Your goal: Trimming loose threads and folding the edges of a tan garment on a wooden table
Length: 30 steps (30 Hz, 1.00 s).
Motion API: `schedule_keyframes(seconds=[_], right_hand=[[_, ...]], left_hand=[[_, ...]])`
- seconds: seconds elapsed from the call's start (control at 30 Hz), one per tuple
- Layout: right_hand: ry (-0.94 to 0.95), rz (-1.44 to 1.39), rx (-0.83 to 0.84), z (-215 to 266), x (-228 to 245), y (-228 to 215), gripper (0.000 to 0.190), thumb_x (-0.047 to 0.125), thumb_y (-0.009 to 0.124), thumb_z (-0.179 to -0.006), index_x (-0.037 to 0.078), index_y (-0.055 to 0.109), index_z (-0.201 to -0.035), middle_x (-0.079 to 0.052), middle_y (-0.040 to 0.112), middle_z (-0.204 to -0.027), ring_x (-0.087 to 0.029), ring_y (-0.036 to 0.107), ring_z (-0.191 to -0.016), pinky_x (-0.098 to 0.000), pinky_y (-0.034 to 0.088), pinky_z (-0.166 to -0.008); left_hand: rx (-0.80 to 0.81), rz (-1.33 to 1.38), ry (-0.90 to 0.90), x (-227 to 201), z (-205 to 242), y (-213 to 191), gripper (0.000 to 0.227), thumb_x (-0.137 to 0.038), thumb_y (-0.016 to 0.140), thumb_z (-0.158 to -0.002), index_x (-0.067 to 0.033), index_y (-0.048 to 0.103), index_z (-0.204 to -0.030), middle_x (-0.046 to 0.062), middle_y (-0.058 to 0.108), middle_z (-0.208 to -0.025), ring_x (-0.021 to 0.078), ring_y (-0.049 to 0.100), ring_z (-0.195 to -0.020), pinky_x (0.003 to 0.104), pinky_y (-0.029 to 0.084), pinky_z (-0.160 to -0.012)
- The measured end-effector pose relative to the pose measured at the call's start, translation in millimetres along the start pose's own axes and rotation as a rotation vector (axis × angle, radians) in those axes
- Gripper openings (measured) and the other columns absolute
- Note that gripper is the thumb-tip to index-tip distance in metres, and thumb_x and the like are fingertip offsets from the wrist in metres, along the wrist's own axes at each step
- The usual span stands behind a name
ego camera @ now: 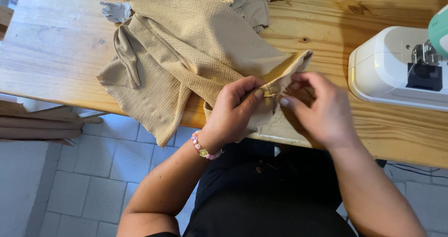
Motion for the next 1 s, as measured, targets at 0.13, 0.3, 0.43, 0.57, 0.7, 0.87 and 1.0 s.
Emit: schedule_keyframes(seconds=[0.13,0.3,0.43,0.57,0.7,0.87,1.0], right_hand=[[-0.075,-0.102,-0.030,-3,-6,6,0.010,0.012,0.075,-0.096,0.008,0.072,-0.105,-0.004,0.076,-0.094,-0.016,0.068,-0.081,-0.0308,0.050,-0.075],[-0.114,-0.264,-0.140,9,-10,-31,0.011,-0.010,0.066,-0.108,-0.001,0.071,-0.104,-0.011,0.070,-0.093,-0.017,0.062,-0.081,-0.0292,0.050,-0.079],[-0.064,-0.123,-0.096,20,0,-40,0.012,-0.001,0.064,-0.109,0.002,0.069,-0.099,-0.006,0.066,-0.081,-0.015,0.059,-0.074,-0.0284,0.045,-0.072],[-0.052,0.031,-0.041,24,-10,-38,0.006,0.009,0.069,-0.105,0.008,0.072,-0.100,-0.002,0.072,-0.087,-0.014,0.062,-0.075,-0.0294,0.046,-0.071],[-0.003,0.240,0.100,22,-21,-37,0.009,0.024,0.069,-0.102,0.015,0.071,-0.100,0.000,0.073,-0.084,-0.025,0.066,-0.073,-0.0402,0.047,-0.072],[-0.257,0.187,-0.159,25,4,-39,0.011,-0.004,0.071,-0.102,0.003,0.075,-0.109,-0.011,0.072,-0.103,-0.027,0.065,-0.090,-0.0366,0.048,-0.073],[-0.408,0.018,-0.204,26,26,-33,0.003,-0.009,0.078,-0.103,-0.007,0.076,-0.102,-0.020,0.073,-0.097,-0.027,0.067,-0.085,-0.0329,0.049,-0.071]], left_hand=[[0.014,-0.103,-0.008,-5,1,-4,0.016,-0.017,0.054,-0.100,-0.0114,0.068,-0.103,-0.005,0.063,-0.084,0.0088,0.054,-0.079,0.027,0.045,-0.075],[-0.090,-0.256,-0.017,-10,2,-17,0.018,-0.019,0.058,-0.097,-0.0123,0.072,-0.104,-0.004,0.068,-0.082,0.0098,0.059,-0.074,0.029,0.046,-0.069],[-0.121,-0.466,0.080,-13,2,-12,0.011,-0.015,0.055,-0.093,-0.0110,0.066,-0.095,0.010,0.069,-0.075,0.0315,0.065,-0.068,0.042,0.045,-0.063],[-0.123,-0.671,0.101,-20,5,-14,0.012,-0.017,0.052,-0.096,-0.0103,0.057,-0.088,0.013,0.065,-0.077,0.0395,0.063,-0.073,0.052,0.043,-0.063],[-0.102,-0.685,0.067,-16,4,-14,0.016,-0.019,0.054,-0.096,-0.0098,0.053,-0.083,0.015,0.065,-0.073,0.0420,0.062,-0.071,0.053,0.042,-0.062],[-0.067,-0.527,0.102,-25,2,-13,0.019,-0.020,0.056,-0.095,-0.0101,0.057,-0.078,0.010,0.065,-0.068,0.0365,0.063,-0.064,0.045,0.043,-0.062],[-0.040,-0.457,0.027,-26,1,-10,0.015,-0.022,0.059,-0.093,-0.0127,0.063,-0.081,0.008,0.068,-0.068,0.0312,0.065,-0.064,0.041,0.044,-0.062]])
Point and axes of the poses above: each hand's wrist, its own z-axis away from the middle knuckle, its own y-axis out of the palm, x = y × z, the point moved 1 cm from there along -z, towards the middle knuckle
